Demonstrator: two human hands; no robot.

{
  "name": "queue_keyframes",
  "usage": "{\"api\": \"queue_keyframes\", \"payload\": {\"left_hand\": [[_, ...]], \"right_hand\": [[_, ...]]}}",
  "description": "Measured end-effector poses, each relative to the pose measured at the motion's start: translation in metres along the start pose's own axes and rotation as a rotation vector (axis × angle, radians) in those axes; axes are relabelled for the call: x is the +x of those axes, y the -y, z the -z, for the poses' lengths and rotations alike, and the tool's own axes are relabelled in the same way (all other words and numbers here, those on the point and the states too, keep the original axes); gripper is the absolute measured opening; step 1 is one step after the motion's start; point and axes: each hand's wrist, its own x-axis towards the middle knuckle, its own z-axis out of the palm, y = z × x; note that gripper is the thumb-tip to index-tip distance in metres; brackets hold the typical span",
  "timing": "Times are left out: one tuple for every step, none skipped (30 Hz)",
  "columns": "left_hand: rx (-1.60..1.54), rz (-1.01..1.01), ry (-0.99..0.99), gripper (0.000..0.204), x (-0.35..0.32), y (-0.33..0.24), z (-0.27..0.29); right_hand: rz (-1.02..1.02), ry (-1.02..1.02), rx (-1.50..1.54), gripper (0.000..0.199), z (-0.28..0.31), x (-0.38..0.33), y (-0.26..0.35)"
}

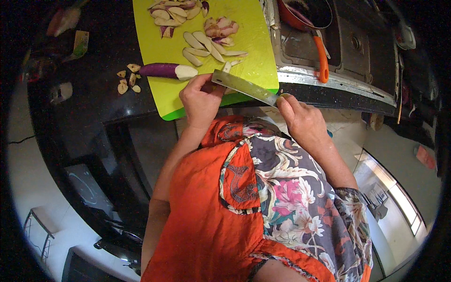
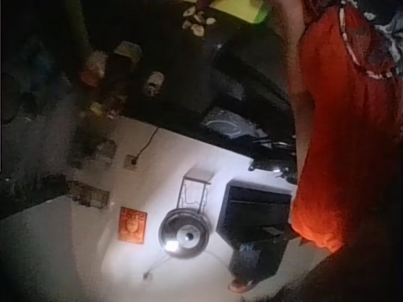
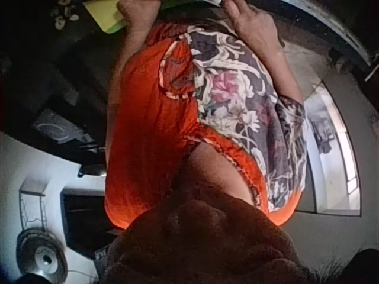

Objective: The person washes an eggplant under running water, then slices it into thin pieces on a yellow cutting board using a cleaver. The person repeatedly rinses the knife and hands during the process.

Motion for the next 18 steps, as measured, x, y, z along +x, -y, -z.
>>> {"api": "queue_keyframes", "payload": {"left_hand": [[-0.001, 0.008, 0.000, 0.021, 0.000, -0.004, -0.001], [0.015, 0.000, 0.011, 0.021, 0.000, -0.007, -0.001], [0.032, -0.007, 0.021, 0.021, 0.000, -0.011, -0.001], [0.049, -0.015, 0.031, 0.021, 0.000, -0.013, -0.001], [0.039, -0.038, 0.034, 0.021, 0.000, -0.009, -0.002], [0.029, -0.061, 0.038, 0.021, -0.001, -0.002, -0.003], [0.019, -0.084, 0.041, 0.021, -0.001, 0.001, -0.004], [0.031, -0.106, 0.033, 0.020, -0.001, -0.001, -0.004], [0.043, -0.129, 0.024, 0.020, -0.001, -0.006, -0.003], [0.055, -0.151, 0.016, 0.019, -0.001, -0.010, -0.002], [0.014, -0.116, 0.011, 0.019, -0.004, -0.012, -0.003], [-0.028, -0.080, 0.006, 0.018, -0.007, -0.013, -0.005], [-0.069, -0.045, 0.001, 0.018, -0.009, -0.013, -0.006], [-0.057, -0.045, 0.013, 0.017, -0.010, -0.008, -0.007], [-0.046, -0.046, 0.024, 0.016, -0.011, 0.001, -0.006], [-0.034, -0.046, 0.035, 0.015, -0.012, 0.006, -0.005], [0.031, -0.035, 0.055, 0.014, -0.011, 0.003, -0.003], [0.096, -0.024, 0.076, 0.013, -0.012, -0.004, 0.002]], "right_hand": [[0.003, 0.004, -0.001, 0.035, 0.000, 0.000, -0.001], [-0.002, 0.005, -0.008, 0.035, -0.002, 0.000, 0.000], [-0.007, 0.005, -0.016, 0.035, -0.005, -0.001, 0.000], [-0.012, 0.006, -0.023, 0.035, -0.007, -0.001, 0.001], [-0.002, -0.001, -0.040, 0.035, -0.010, 0.001, 0.001], [0.008, -0.008, -0.057, 0.035, -0.013, 0.003, 0.002], [0.018, -0.015, -0.074, 0.035, -0.014, 0.004, 0.002], [0.007, 0.017, -0.088, 0.036, -0.014, 0.007, 0.004], [-0.004, 0.048, -0.102, 0.036, -0.013, 0.009, 0.007], [-0.015, 0.080, -0.116, 0.037, -0.013, 0.011, 0.008], [-0.003, 0.048, -0.119, 0.036, -0.015, 0.013, 0.009], [0.009, 0.016, -0.122, 0.034, -0.018, 0.016, 0.009], [0.021, -0.016, -0.126, 0.032, -0.021, 0.018, 0.009], [0.029, -0.033, -0.124, 0.032, -0.022, 0.019, 0.008], [0.037, -0.049, -0.123, 0.031, -0.022, 0.021, 0.007], [0.046, -0.066, -0.121, 0.030, -0.023, 0.022, 0.007], [0.028, -0.057, -0.114, 0.029, -0.025, 0.022, 0.007], [0.010, -0.048, -0.106, 0.028, -0.028, 0.023, 0.008]]}}
